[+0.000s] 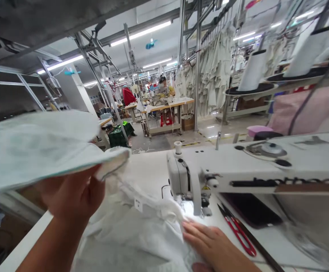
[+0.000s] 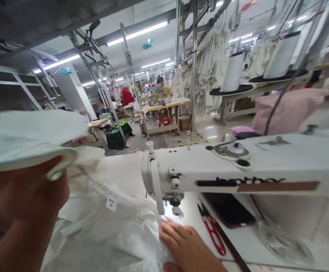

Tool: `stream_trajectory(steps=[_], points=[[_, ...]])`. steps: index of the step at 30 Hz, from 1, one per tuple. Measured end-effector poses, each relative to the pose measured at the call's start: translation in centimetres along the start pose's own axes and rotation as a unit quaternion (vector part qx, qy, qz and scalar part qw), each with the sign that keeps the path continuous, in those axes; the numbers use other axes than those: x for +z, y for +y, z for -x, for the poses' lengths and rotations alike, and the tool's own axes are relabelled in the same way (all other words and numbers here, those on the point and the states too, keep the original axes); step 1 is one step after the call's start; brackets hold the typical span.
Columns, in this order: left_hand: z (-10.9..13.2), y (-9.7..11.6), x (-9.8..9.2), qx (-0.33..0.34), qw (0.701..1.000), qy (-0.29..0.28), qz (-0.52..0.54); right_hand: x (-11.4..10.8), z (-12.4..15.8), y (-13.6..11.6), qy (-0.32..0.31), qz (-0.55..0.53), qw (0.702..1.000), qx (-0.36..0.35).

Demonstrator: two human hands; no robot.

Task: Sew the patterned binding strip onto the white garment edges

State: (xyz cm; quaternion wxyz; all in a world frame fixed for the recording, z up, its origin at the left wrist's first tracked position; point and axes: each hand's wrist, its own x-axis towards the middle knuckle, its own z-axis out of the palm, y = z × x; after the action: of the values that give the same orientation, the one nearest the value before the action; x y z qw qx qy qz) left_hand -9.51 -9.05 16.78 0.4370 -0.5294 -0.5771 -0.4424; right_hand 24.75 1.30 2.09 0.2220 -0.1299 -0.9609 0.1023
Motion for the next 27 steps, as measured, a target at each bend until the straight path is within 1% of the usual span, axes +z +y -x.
stream_trajectory(steps=[1,2,3,5,6,7,8,10,11,12,14,15,16,18,20,22,23,24,25,27], points=[[0.4,0.1,-0.2,0.007,0.998,-0.038,-0.044,-0.1,0.2,-0.2,-0.010,-0.018,1.000,0.016],[0.7,0.3,0.2,0.001,0.991,-0.099,-0.086,-0.1,0.4,-0.3,-0.021,-0.036,0.999,0.030],[1.0,0.4,0.8,-0.022,0.978,-0.173,-0.114,0.0,0.5,-0.3,-0.028,-0.053,0.997,0.045],[2.1,0.8,2.1,-0.061,0.935,-0.322,-0.132,0.2,0.8,-0.3,-0.034,-0.077,0.994,0.070],[2.9,1.2,2.6,-0.067,0.913,-0.383,-0.122,0.2,0.8,-0.4,-0.035,-0.084,0.993,0.079],[3.9,1.9,2.8,-0.064,0.896,-0.426,-0.106,0.1,0.7,-0.5,-0.036,-0.089,0.992,0.083],[5.0,3.0,2.8,-0.054,0.885,-0.455,-0.078,0.0,0.6,-0.6,-0.037,-0.091,0.992,0.086],[7.6,5.9,2.6,-0.029,0.866,-0.499,-0.009,-0.5,0.2,-1.1,-0.043,-0.090,0.991,0.090],[8.7,7.6,2.7,-0.023,0.846,-0.530,0.054,-0.8,0.0,-1.2,-0.047,-0.086,0.991,0.094],[9.8,9.2,2.9,-0.021,0.831,-0.549,0.094,-1.0,-0.2,-1.4,-0.052,-0.079,0.991,0.096],[11.3,11.8,4.0,-0.016,0.807,-0.581,0.105,-1.2,-0.5,-1.4,-0.065,-0.054,0.992,0.095],[11.7,12.5,5.1,-0.009,0.800,-0.593,0.095,-1.1,-0.6,-1.2,-0.070,-0.036,0.993,0.092],[11.9,12.7,6.3,0.002,0.796,-0.599,0.086,-0.9,-0.6,-1.0,-0.071,-0.013,0.993,0.088],[11.8,11.8,9.2,0.032,0.796,-0.598,0.089,-0.4,-0.9,-0.4,-0.065,0.033,0.994,0.086],[11.2,9.9,12.1,0.068,0.798,-0.586,0.121,0.3,-1.3,0.2,-0.055,0.063,0.992,0.090],[10.4,8.3,14.4,0.101,0.797,-0.574,0.157,0.9,-1.7,0.5,-0.048,0.076,0.991,0.098],[10.1,7.7,15.1,0.112,0.800,-0.564,0.172,1.3,-1.9,0.7,-0.046,0.079,0.991,0.101],[9.9,7.5,15.3,0.119,0.805,-0.552,0.182,1.6,-2.0,0.7,-0.042,0.084,0.990,0.103],[9.9,7.5,15.2,0.122,0.813,-0.537,0.189,1.9,-1.9,0.8,-0.037,0.088,0.990,0.103],[10.5,8.0,13.8,0.124,0.825,-0.514,0.201,2.7,-1.5,0.8,-0.027,0.092,0.990,0.099]])
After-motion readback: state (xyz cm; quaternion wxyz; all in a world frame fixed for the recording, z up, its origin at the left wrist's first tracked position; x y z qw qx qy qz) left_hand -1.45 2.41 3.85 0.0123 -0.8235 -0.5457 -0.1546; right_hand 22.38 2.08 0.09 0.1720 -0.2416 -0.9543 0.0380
